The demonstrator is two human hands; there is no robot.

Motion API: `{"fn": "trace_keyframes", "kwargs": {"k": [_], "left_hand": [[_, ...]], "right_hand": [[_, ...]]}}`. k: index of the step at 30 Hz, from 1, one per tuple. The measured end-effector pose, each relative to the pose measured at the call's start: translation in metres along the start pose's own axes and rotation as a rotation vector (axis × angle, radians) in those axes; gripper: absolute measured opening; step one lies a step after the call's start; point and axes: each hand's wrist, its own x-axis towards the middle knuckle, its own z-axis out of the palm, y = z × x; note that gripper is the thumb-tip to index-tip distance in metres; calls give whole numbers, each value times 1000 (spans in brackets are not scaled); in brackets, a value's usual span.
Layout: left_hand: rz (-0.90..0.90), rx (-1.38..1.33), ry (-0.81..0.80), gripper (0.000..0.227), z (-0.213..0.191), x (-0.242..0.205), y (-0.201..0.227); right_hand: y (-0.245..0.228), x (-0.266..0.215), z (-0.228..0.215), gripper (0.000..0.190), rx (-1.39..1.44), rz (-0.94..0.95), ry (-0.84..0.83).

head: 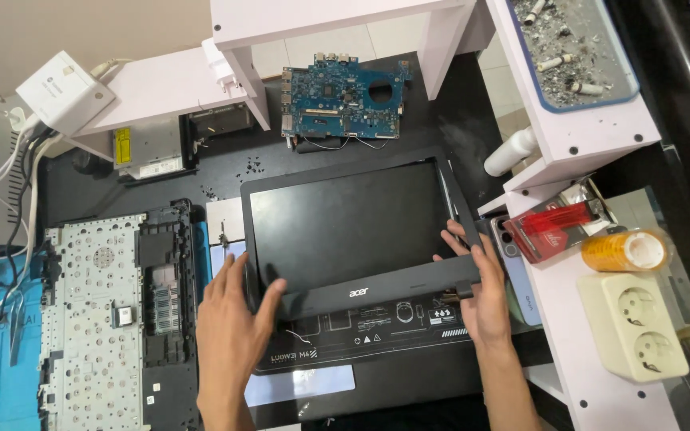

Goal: The person disassembles a laptop by first removing the back cover and then using a screwdriver to unscrew the screen bezel. They detach the bezel, remove the screen assembly, and finally take out the motherboard and hard drive from the chassis.

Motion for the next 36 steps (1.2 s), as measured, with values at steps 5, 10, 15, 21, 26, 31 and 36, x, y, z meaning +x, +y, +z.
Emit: {"fn": "trace_keyframes", "kwargs": {"k": [5, 10, 15, 21, 26, 31, 36], "left_hand": [[-453, -14, -44, 59, 28, -1, -12], [-443, -8, 64, 58, 43, 5, -20], [-354, -47, 220, 44, 47, 11, -27], [-681, -478, 154, 29, 34, 25, -18], [-647, -660, 174, 27, 30, 30, -19], [-628, -662, 142, 30, 22, 33, -15], [-628, -692, 110, 29, 26, 32, -21]], "right_hand": [[-1, -1, 4, 49, -79, -40, -15], [-2, -2, 5, 49, -92, -49, -8], [1, -1, 3, 48, -95, -14, 8], [6, 0, -1, 48, -53, 7, 5], [6, 2, -3, 41, 42, 32, 6], [10, 3, -6, 39, 68, 30, 4], [10, 3, -6, 40, 75, 37, 14]]}}
